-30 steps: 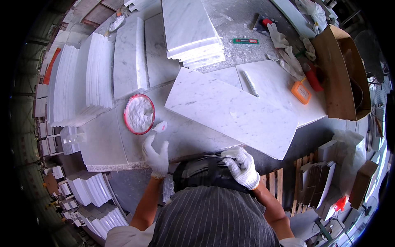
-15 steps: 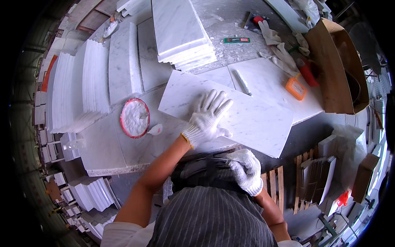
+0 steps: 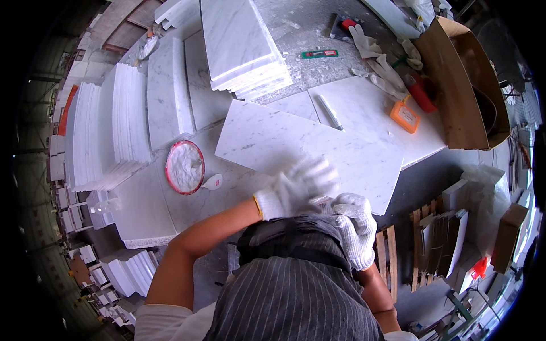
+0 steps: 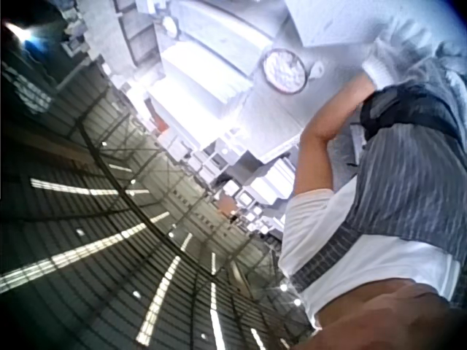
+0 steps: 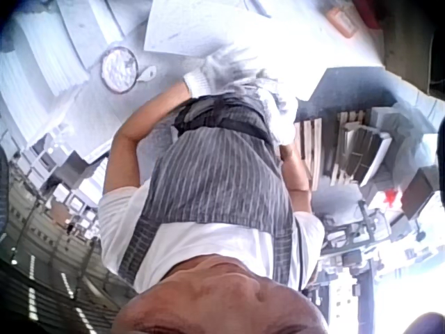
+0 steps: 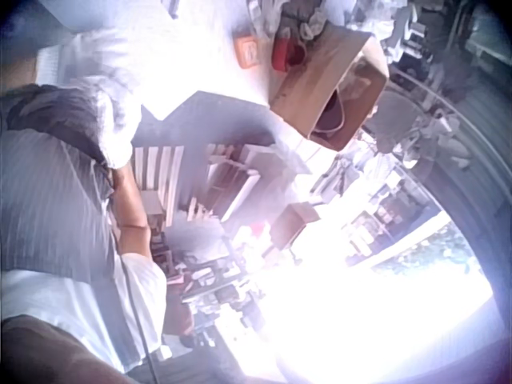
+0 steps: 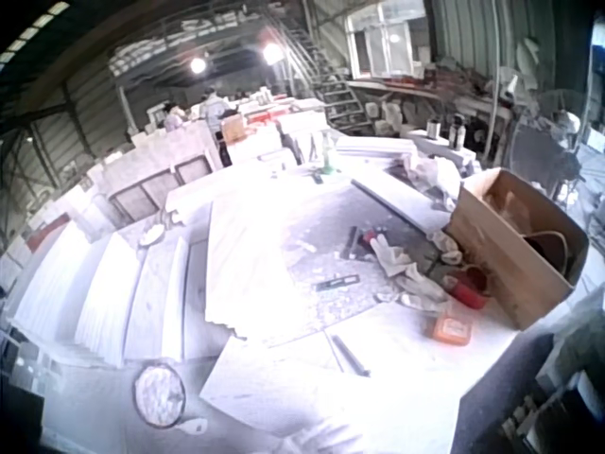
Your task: The person applies a white paste to the edges of a rectangular stone tile using a putty knife, then wipes the surface with a cloth. The person repeats this process on multiple tiles, scraping excess paste and wiping each tile before stacking it.
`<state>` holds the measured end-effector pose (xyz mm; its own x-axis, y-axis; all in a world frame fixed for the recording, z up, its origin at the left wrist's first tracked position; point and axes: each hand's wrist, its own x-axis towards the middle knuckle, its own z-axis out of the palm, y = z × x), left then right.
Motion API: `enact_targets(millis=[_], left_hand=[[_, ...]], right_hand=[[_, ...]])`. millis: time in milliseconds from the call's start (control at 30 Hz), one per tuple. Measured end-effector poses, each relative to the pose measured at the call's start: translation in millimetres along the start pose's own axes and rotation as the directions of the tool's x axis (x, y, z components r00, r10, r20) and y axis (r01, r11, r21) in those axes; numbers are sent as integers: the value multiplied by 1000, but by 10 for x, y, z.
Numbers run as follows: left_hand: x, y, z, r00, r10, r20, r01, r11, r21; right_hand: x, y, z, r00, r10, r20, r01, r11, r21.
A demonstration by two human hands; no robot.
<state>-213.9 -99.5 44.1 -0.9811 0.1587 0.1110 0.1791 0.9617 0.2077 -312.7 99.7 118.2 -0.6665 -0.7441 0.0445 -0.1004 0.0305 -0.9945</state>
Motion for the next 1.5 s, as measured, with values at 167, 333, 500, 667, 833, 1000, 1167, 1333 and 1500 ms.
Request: enact_targets(millis=[167, 333, 500, 667, 833, 1000, 1167, 1333, 1500], left_hand=[[-129, -648, -250, 963, -243, 118, 229, 966, 121], [-363, -1414, -242, 779, -626, -42, 612, 742, 273], [-25, -400, 77, 964, -192, 182, -101, 366, 925], [-111, -581, -163, 908, -399, 125, 354, 893, 277], [-154, -726, -85, 865, -496, 72, 467, 849, 247], [3, 782, -76, 986, 166, -8, -125, 709, -694], [-296, 158, -87, 850, -244, -466, 31, 908, -419], [-713, -233, -40, 745, -523, -414, 545, 835, -74], [-766, -267, 265, 738, -509, -443, 552, 833, -38]], right_hand=[[97, -188, -179, 1000, -12, 7, 13, 978, -210], [193, -30, -339, 979, 168, -118, -187, 966, -178], [453, 189, -388, 947, 283, -156, -299, 950, -92], [608, 176, -468, 932, 325, -158, -345, 930, -124], [816, 299, -270, 953, 302, -3, -296, 935, -197], [1040, 569, 65, 988, 64, 138, 6, 892, -453], [1097, 535, 230, 974, -19, 224, 164, 741, -652], [1184, 499, 299, 955, -62, 290, 257, 666, -700], [1219, 597, 275, 929, -77, 362, 328, 626, -707]])
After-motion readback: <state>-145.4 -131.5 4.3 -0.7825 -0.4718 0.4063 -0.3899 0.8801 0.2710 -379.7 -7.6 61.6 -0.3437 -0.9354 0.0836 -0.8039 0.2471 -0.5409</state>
